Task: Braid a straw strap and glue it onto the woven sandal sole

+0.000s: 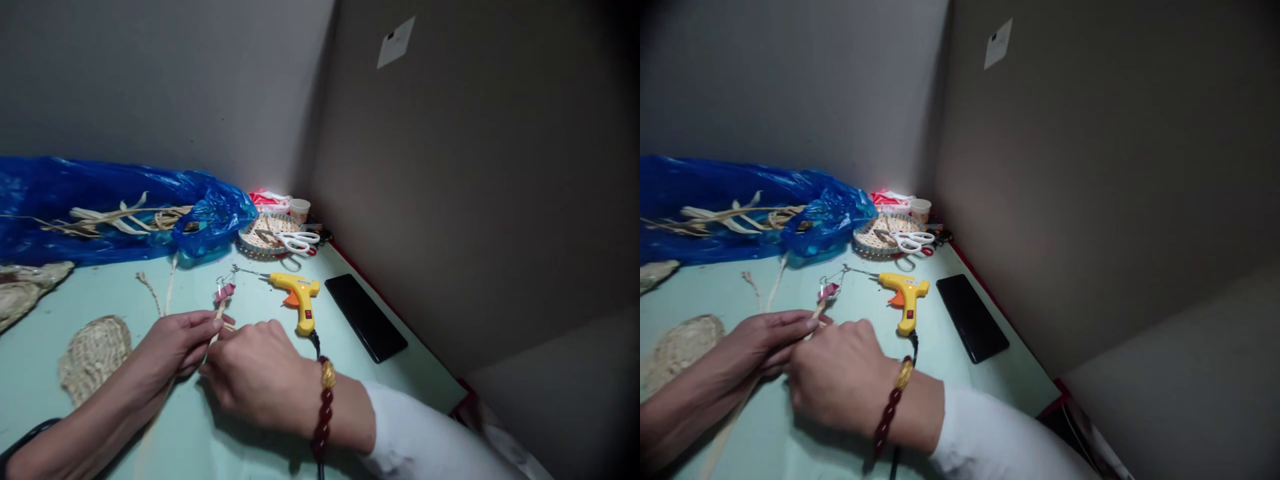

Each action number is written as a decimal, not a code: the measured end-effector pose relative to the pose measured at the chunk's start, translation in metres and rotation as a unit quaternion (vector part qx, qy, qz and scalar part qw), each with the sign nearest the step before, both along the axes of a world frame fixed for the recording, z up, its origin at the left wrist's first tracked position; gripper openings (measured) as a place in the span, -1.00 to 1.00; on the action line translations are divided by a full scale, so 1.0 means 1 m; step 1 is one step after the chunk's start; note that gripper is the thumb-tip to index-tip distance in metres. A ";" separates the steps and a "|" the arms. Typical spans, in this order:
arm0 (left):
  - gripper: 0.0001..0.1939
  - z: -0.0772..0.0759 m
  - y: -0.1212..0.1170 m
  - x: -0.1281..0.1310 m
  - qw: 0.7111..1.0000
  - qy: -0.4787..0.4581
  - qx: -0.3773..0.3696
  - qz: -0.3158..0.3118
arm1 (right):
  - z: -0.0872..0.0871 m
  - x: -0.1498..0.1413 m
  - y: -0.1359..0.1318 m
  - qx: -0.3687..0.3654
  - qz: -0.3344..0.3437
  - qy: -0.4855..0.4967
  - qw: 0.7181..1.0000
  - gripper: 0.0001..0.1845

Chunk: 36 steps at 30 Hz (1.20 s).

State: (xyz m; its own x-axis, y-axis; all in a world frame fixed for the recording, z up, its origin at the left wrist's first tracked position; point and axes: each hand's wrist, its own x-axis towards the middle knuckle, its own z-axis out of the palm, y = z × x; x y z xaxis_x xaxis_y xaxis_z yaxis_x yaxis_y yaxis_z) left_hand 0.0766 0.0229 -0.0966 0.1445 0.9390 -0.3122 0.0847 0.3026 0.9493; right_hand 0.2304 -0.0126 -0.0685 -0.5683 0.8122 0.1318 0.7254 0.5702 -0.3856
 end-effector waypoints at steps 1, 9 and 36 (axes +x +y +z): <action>-0.76 0.001 0.001 0.000 1.000 -0.010 -0.010 -0.009 | 0.003 0.004 0.004 -0.006 -0.027 0.020 0.999 -0.78; -0.66 0.005 0.000 -0.001 0.995 -0.067 -0.026 -0.076 | -0.003 0.016 0.035 -0.141 -0.065 0.150 0.976 -0.79; -0.79 0.031 -0.024 -0.003 0.876 0.391 0.268 -0.090 | -0.017 0.007 0.033 -0.134 -0.147 0.258 0.945 -0.82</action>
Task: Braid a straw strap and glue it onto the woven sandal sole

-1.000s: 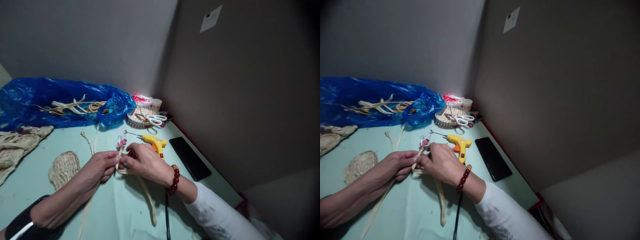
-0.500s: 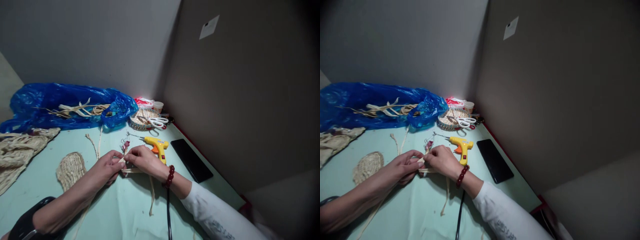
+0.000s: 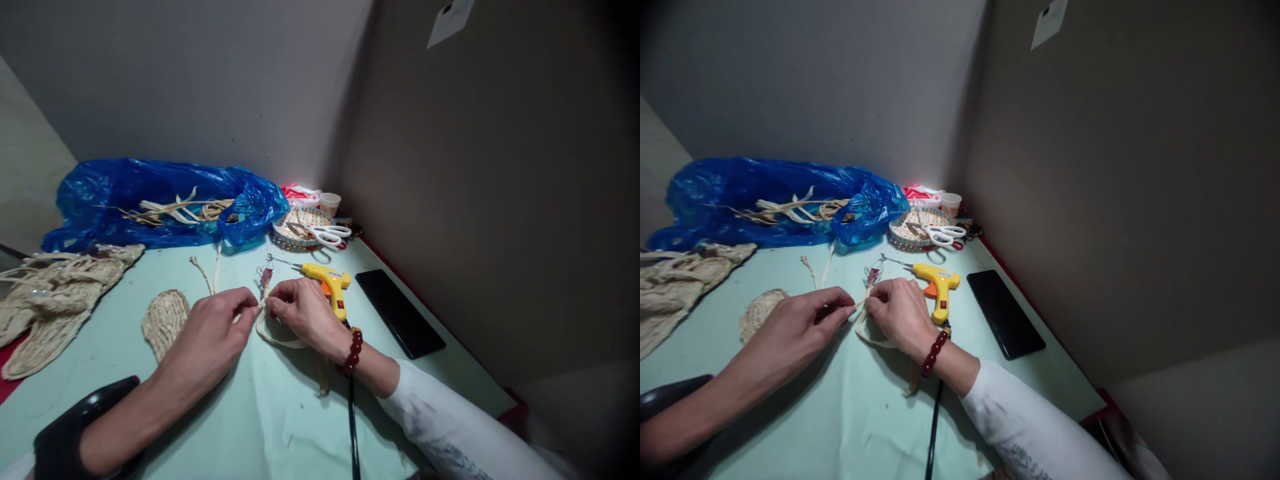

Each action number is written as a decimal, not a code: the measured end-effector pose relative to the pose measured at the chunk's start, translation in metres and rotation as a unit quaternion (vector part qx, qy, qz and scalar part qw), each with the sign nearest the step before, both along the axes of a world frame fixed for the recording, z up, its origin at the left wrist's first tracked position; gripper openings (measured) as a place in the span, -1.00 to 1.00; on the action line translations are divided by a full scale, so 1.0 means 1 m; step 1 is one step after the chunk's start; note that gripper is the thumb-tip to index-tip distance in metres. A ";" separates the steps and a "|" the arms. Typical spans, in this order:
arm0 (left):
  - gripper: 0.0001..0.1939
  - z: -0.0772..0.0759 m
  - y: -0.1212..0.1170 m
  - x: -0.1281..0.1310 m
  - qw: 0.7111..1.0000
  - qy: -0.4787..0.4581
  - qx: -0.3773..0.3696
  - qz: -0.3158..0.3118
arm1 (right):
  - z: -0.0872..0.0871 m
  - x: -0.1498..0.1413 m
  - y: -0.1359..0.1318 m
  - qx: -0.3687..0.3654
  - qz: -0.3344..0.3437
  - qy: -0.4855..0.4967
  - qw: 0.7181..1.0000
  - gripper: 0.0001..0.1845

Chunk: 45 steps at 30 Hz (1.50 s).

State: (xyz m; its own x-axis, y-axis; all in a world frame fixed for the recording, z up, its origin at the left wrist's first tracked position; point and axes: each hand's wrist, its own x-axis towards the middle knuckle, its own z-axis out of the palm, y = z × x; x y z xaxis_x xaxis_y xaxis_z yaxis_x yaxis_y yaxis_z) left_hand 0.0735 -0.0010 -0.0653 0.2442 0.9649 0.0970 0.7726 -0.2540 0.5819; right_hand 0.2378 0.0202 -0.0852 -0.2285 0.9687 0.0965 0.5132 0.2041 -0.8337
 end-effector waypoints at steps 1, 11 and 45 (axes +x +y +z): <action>-0.79 -0.003 -0.004 0.004 1.000 0.006 0.003 0.002 | -0.001 0.000 0.000 -0.006 0.000 0.010 1.000 -0.82; -0.60 -0.030 -0.033 0.024 0.993 0.099 -0.009 -0.069 | -0.001 0.004 0.003 -0.132 0.031 0.114 0.984 -0.81; -0.76 -0.046 0.016 0.012 0.916 -0.307 -0.246 0.075 | 0.025 0.004 -0.022 0.085 0.049 -0.267 0.959 -0.73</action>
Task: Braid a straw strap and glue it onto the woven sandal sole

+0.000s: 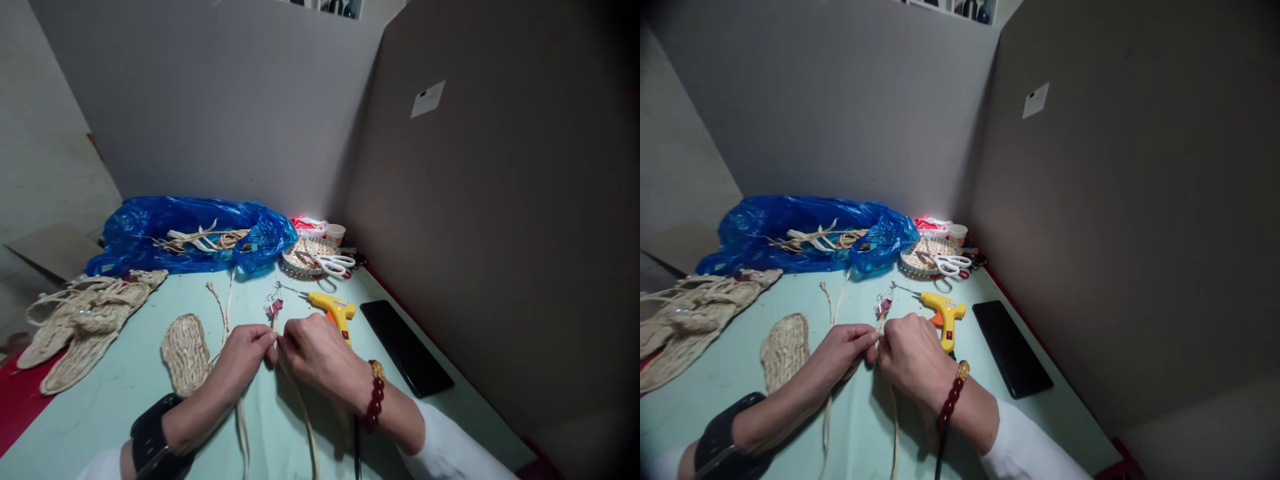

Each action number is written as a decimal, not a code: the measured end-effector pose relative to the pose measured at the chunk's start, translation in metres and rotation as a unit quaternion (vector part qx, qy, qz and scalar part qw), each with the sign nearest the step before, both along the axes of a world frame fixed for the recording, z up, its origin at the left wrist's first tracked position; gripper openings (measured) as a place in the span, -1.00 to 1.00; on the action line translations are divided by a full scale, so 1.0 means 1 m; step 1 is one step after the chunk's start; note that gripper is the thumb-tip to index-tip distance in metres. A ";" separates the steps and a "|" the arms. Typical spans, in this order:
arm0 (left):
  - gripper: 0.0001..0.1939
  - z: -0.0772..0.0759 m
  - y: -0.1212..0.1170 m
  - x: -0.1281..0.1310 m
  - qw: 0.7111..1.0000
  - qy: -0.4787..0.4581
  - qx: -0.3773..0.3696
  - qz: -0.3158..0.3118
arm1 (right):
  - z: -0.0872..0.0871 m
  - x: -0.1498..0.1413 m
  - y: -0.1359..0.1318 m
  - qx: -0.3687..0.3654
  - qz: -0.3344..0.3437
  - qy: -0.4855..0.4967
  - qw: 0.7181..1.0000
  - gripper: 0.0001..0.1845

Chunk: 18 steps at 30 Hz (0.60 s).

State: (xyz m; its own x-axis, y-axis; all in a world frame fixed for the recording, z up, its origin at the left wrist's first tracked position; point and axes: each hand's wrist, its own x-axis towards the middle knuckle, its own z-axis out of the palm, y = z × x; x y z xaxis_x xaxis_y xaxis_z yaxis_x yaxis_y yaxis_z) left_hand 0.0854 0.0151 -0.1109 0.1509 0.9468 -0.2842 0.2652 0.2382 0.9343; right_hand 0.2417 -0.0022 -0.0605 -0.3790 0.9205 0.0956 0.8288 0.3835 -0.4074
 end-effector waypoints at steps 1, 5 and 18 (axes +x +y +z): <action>-0.77 0.000 -0.001 0.000 1.000 -0.006 -0.001 0.000 | -0.001 -0.003 -0.003 0.005 0.008 -0.016 1.000 -0.74; -0.74 0.002 -0.003 -0.003 0.999 -0.039 -0.016 -0.013 | -0.009 -0.017 -0.016 0.014 0.062 -0.053 0.997 -0.77; -0.75 -0.014 0.003 -0.014 0.993 -0.111 -0.010 -0.048 | -0.005 0.003 0.015 -0.110 0.048 0.155 0.981 -0.73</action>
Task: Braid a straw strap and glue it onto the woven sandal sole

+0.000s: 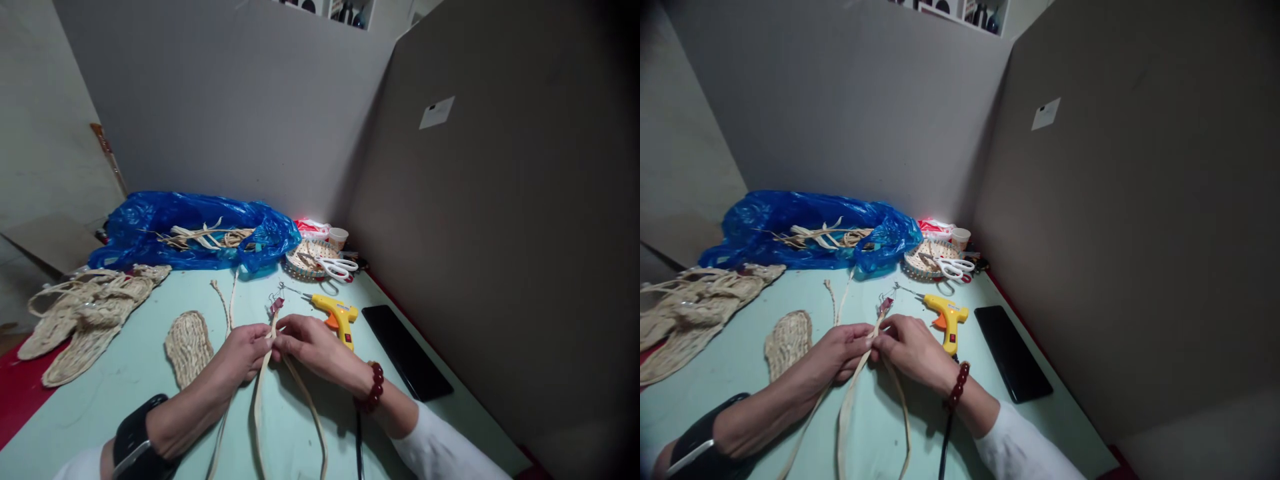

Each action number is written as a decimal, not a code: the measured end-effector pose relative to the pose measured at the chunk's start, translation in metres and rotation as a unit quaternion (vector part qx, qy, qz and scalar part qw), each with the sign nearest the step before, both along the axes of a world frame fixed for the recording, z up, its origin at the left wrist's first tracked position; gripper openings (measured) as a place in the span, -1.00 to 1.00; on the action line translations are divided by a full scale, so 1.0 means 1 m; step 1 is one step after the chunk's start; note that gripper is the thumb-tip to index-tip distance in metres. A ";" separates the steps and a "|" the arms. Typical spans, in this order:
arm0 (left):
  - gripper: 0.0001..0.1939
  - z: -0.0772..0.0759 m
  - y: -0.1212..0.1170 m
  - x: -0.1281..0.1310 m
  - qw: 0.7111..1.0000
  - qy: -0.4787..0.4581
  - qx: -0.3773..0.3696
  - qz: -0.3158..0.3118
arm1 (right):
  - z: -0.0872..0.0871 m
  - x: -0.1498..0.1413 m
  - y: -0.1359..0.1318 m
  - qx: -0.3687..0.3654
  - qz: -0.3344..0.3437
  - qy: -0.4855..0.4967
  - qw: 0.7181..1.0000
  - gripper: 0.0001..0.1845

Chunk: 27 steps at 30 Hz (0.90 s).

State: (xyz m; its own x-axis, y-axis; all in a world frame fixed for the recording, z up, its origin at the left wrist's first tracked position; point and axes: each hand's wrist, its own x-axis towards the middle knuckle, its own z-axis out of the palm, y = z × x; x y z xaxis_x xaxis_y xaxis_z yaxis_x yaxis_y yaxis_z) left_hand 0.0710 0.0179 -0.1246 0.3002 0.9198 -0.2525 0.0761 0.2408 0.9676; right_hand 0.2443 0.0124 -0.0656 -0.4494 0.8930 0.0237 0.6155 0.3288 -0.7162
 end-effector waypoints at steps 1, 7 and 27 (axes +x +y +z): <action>-0.76 0.000 0.000 0.000 1.000 -0.006 0.007 -0.002 | -0.003 -0.002 0.000 -0.022 0.015 0.017 1.000 -0.74; -0.77 0.002 -0.005 0.002 0.998 0.028 0.050 0.004 | -0.015 -0.009 0.002 -0.046 -0.009 0.055 0.997 -0.78; -0.68 0.036 -0.046 0.020 0.834 0.447 0.320 -0.043 | -0.038 -0.007 0.010 -0.063 -0.052 0.067 0.994 -0.69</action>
